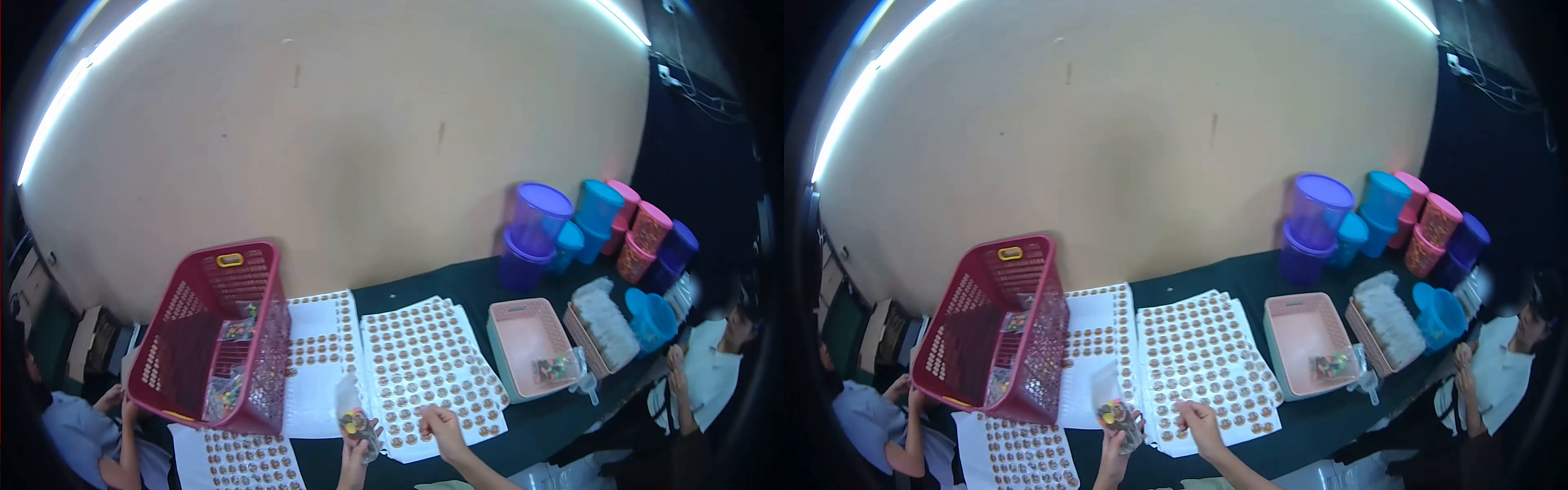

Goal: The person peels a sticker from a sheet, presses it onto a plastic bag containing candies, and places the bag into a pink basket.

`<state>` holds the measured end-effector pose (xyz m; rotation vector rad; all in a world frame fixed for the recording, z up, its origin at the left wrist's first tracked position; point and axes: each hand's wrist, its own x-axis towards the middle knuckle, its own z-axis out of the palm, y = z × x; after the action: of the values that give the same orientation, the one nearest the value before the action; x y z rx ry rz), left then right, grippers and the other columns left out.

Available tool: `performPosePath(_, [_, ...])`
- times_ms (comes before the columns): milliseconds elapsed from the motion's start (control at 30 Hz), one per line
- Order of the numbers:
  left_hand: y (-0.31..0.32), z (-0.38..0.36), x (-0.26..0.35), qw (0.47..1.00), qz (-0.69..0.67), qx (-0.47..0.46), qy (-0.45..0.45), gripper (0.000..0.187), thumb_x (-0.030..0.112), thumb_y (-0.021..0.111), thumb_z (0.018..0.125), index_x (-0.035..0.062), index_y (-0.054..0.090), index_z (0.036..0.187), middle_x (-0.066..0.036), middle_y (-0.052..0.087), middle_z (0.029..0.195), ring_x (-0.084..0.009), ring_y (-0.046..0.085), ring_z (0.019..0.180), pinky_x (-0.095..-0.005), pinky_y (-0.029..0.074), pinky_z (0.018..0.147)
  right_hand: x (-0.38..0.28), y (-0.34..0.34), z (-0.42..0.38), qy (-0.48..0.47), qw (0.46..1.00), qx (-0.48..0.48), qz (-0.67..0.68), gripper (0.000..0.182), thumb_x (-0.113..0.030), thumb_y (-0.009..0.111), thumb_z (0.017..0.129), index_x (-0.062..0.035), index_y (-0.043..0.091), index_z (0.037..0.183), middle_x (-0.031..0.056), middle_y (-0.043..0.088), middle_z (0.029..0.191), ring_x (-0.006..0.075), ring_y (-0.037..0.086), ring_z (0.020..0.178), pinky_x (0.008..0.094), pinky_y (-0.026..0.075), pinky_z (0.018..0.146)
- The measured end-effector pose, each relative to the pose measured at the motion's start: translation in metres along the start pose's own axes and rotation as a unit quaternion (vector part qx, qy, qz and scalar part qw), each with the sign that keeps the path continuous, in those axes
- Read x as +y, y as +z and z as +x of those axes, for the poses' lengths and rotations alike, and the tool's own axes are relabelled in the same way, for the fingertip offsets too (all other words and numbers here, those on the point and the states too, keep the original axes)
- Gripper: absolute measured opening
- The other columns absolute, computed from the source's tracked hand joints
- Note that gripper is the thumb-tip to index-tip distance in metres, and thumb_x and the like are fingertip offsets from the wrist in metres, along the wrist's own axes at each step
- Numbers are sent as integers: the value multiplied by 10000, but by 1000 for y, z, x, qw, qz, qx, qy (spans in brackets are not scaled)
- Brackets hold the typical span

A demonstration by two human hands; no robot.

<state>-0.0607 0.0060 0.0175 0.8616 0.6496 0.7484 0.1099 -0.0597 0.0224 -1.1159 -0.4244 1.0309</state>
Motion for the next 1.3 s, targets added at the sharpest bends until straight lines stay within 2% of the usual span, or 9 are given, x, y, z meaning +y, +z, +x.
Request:
performPosePath(100, [13,-4,-1,998,-3,-43,47,712,296,491,771,109,123,1351,-153,346,1285,-275,335,1213,-364,218,1019,31,-4,-3,3,995,-59,-83,223,-212,491,874,-11,569,932,4,527,705,64,492,638,189,411,587])
performPosePath(200, [-3,-10,-16,989,-147,-27,-15,323,95,499,809,106,458,1129,-49,545,995,-172,530,855,-327,391,849,36,6,-15,42,988,-122,-91,253,-234,480,884,-26,519,1023,18,539,852,62,482,738,213,409,651])
performPosePath(333, [19,-12,-4,996,-81,-40,-26,465,236,520,813,111,345,1226,-50,508,1027,-149,525,849,-281,448,679,36,1,-17,116,957,-251,-83,276,-301,482,880,-46,544,795,-14,496,653,51,456,597,186,366,549])
performPosePath(400, [2,2,-14,988,64,-128,-51,456,323,518,816,73,407,1182,-52,541,971,-160,548,807,-274,460,657,20,1,-19,89,969,-215,-81,284,-304,487,877,-49,543,765,-21,484,619,47,439,570,183,349,525])
performPosePath(467, [-14,17,-34,991,37,-34,-126,437,371,479,845,43,462,1133,-63,576,899,-166,573,760,-269,471,670,16,0,-20,66,977,-188,-80,295,-307,493,874,-52,542,734,-28,473,585,42,422,542,181,332,501])
performPosePath(600, [-6,1,-10,978,196,-32,-57,356,307,445,888,-7,540,1027,-65,592,804,-131,565,678,-251,463,606,31,-9,-13,-3,984,-119,-133,330,-332,507,864,-40,549,715,-31,464,566,42,413,523,182,317,485])
performPosePath(733, [-11,-2,-9,964,266,-28,5,307,253,463,886,-38,557,919,-65,580,756,-138,554,639,-257,471,611,18,-3,-18,109,974,-143,-140,386,-386,514,847,-45,545,669,-30,458,550,40,411,520,184,308,478])
performPosePath(967, [8,-11,0,989,108,83,-56,299,267,486,879,-3,568,780,-31,541,658,-103,510,573,-215,418,554,15,-1,-18,106,962,-210,-138,405,-396,494,856,-36,565,685,-22,469,545,44,414,513,175,326,496])
performPosePath(1300, [17,-14,8,982,191,3,9,323,282,505,872,14,548,696,7,486,590,-66,408,530,-201,321,500,16,12,-28,98,977,-152,-111,378,-398,538,830,-41,552,707,-17,492,572,53,451,506,179,364,481])
